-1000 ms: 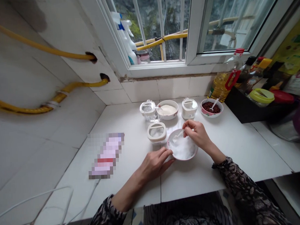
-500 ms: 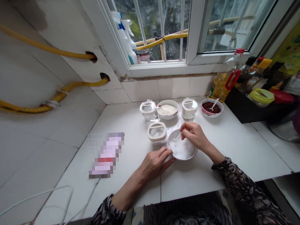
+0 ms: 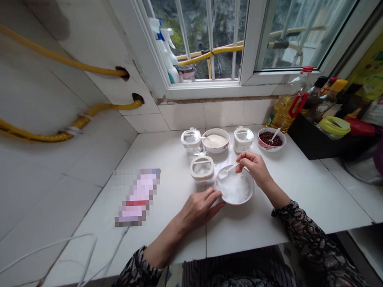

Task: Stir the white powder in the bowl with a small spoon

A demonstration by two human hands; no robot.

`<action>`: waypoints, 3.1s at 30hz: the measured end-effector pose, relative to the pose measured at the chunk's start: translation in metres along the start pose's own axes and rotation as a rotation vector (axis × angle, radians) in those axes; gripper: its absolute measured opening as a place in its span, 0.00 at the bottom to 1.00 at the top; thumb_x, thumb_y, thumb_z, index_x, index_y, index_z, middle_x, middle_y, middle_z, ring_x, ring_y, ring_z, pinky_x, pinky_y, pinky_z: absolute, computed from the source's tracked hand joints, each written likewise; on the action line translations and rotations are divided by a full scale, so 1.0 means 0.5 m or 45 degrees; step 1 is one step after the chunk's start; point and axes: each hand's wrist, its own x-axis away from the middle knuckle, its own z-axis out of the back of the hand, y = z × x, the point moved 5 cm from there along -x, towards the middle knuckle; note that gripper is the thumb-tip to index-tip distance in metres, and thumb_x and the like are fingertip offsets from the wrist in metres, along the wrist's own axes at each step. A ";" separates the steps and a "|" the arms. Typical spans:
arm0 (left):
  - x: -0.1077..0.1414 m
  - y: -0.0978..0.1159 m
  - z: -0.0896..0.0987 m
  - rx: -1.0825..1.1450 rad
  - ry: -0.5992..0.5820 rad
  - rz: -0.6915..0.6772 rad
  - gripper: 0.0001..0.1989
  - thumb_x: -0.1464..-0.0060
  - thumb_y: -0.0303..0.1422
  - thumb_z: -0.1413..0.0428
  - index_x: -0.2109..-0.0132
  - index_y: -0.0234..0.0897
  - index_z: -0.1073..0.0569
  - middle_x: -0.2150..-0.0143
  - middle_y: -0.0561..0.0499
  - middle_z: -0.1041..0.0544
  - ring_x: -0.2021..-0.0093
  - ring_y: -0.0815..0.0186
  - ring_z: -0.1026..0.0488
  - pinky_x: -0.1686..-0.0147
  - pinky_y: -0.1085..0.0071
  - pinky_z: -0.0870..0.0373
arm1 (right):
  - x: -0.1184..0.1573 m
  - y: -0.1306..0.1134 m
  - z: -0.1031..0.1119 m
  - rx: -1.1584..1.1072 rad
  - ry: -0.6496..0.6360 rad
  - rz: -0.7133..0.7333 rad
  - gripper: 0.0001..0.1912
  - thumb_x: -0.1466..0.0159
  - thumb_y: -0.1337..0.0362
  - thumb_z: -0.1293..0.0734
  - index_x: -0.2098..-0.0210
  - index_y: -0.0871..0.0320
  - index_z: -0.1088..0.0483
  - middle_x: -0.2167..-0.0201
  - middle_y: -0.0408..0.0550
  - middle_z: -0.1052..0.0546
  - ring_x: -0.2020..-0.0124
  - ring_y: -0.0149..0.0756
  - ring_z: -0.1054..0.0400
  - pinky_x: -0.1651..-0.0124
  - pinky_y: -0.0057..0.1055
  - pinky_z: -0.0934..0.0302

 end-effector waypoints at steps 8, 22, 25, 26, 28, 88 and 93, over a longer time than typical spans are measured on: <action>-0.003 0.003 0.003 -0.012 0.011 -0.006 0.07 0.34 0.33 0.51 0.53 0.34 0.34 0.67 0.49 0.26 0.73 0.68 0.27 0.77 0.76 0.32 | 0.037 -0.048 -0.061 0.203 -0.075 0.515 0.05 0.34 0.62 0.40 0.62 0.55 0.34 0.69 0.47 0.19 0.65 0.36 0.25 0.55 0.37 0.34; 0.000 0.001 0.002 -0.012 0.010 -0.002 0.07 0.33 0.34 0.51 0.53 0.34 0.34 0.66 0.49 0.25 0.72 0.68 0.26 0.77 0.75 0.31 | 0.045 -0.074 -0.005 0.761 0.081 0.773 0.07 0.42 0.70 0.39 0.71 0.55 0.31 0.78 0.43 0.26 0.71 0.36 0.32 0.59 0.34 0.37; 0.001 0.001 0.002 -0.004 0.014 -0.006 0.07 0.34 0.34 0.51 0.53 0.34 0.34 0.66 0.49 0.25 0.72 0.68 0.26 0.77 0.75 0.31 | 0.037 -0.054 -0.013 0.952 0.030 0.771 0.07 0.43 0.71 0.39 0.73 0.55 0.32 0.80 0.42 0.27 0.76 0.34 0.35 0.55 0.36 0.38; 0.001 0.001 0.002 -0.003 0.017 -0.009 0.07 0.34 0.34 0.51 0.53 0.34 0.34 0.66 0.49 0.25 0.72 0.68 0.27 0.77 0.75 0.31 | 0.036 -0.047 -0.019 0.994 0.008 0.768 0.07 0.43 0.71 0.40 0.73 0.56 0.32 0.80 0.42 0.27 0.77 0.33 0.36 0.54 0.37 0.38; 0.001 0.001 0.002 -0.003 0.018 -0.009 0.08 0.34 0.34 0.51 0.53 0.34 0.34 0.66 0.49 0.25 0.72 0.68 0.26 0.77 0.75 0.31 | 0.034 -0.034 -0.030 1.036 -0.030 0.750 0.08 0.43 0.72 0.40 0.73 0.56 0.31 0.80 0.43 0.26 0.76 0.34 0.36 0.52 0.38 0.39; 0.000 0.000 0.004 0.023 -0.002 0.005 0.07 0.34 0.33 0.50 0.53 0.34 0.33 0.66 0.49 0.25 0.73 0.69 0.27 0.76 0.76 0.30 | 0.035 -0.039 -0.029 1.195 -0.006 0.820 0.07 0.41 0.71 0.41 0.70 0.57 0.32 0.77 0.45 0.26 0.74 0.36 0.34 0.50 0.40 0.43; -0.001 0.000 0.004 0.014 -0.015 0.009 0.07 0.34 0.33 0.50 0.53 0.35 0.33 0.66 0.49 0.25 0.73 0.69 0.28 0.77 0.76 0.31 | 0.029 -0.022 -0.029 1.063 -0.008 0.677 0.09 0.42 0.72 0.41 0.70 0.56 0.31 0.77 0.44 0.24 0.72 0.37 0.33 0.50 0.38 0.42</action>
